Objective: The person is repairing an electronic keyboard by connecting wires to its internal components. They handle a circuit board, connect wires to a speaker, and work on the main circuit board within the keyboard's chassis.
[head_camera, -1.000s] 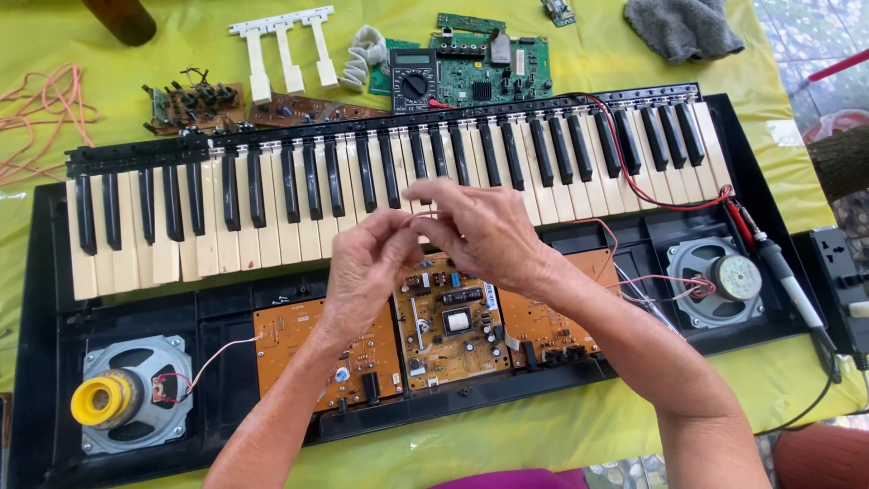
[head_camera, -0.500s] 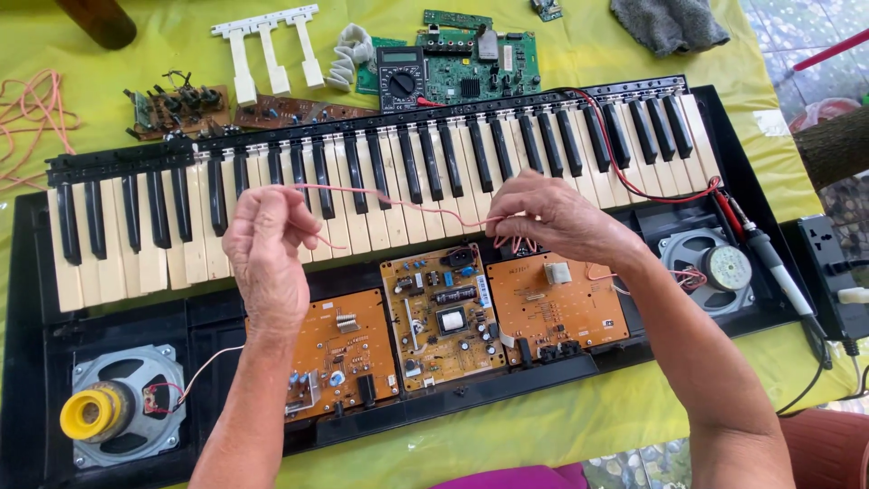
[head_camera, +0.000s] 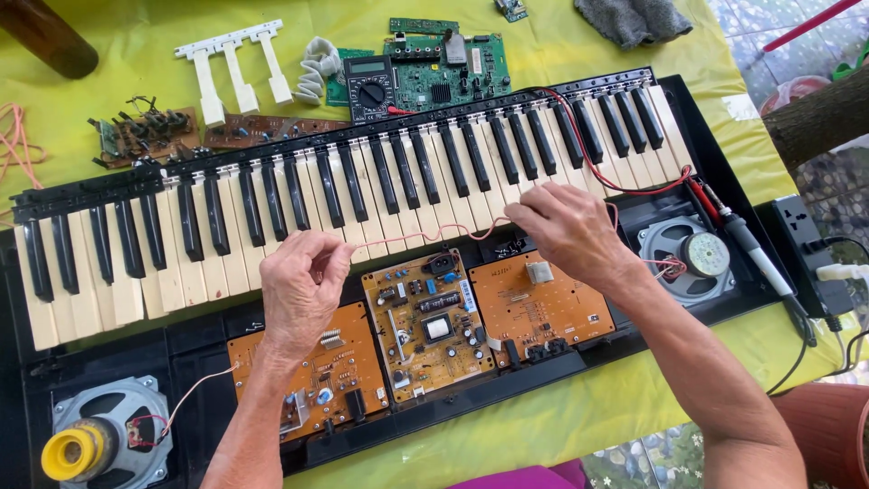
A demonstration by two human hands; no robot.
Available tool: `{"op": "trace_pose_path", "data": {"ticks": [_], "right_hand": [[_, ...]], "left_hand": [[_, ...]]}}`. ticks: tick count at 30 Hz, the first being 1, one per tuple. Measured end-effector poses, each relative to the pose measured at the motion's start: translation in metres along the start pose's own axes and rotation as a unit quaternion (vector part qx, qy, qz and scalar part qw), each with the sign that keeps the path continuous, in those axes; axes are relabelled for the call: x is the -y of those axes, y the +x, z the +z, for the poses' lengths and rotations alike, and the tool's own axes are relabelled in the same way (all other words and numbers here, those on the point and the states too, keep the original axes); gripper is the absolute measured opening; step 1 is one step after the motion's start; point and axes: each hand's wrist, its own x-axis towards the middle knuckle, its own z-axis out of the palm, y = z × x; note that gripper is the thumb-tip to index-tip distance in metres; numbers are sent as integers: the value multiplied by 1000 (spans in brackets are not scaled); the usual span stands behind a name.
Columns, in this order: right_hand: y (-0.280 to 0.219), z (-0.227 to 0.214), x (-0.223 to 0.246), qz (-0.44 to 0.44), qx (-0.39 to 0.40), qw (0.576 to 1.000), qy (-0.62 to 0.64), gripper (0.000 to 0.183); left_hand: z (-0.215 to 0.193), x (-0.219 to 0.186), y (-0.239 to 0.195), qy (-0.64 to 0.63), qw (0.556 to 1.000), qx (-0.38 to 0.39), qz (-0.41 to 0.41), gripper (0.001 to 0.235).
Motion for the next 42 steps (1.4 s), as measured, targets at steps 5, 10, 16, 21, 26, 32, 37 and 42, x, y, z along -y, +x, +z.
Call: {"op": "trace_pose_path", "data": {"ticks": [5, 10, 16, 21, 26, 32, 37, 42], "right_hand": [[-22, -11, 3, -25, 37, 998, -48, 15], [-36, -16, -4, -7, 56, 998, -1, 9], [-57, -2, -8, 44, 134, 990, 10, 7], [-64, 29, -6, 108, 86, 989, -52, 6], [-61, 37, -4, 130, 25, 983, -124, 17], [-48, 18, 3, 181, 70, 981, 2, 16], [-67, 25, -17, 220, 17, 975, -21, 6], [-103, 40, -43, 221, 15, 972, -73, 10]], "left_hand": [[5, 8, -7, 34, 997, 67, 15, 21], [11, 8, -12, 102, 988, 102, 55, 21], [19, 16, -15, 185, 973, 101, 97, 22], [23, 23, -18, 236, 961, 79, 123, 20], [36, 45, -26, 323, 934, 63, 137, 19], [38, 45, -29, 359, 918, 57, 157, 20], [35, 44, -29, 375, 912, 57, 154, 20], [35, 46, -32, 394, 906, 57, 147, 20]]}}
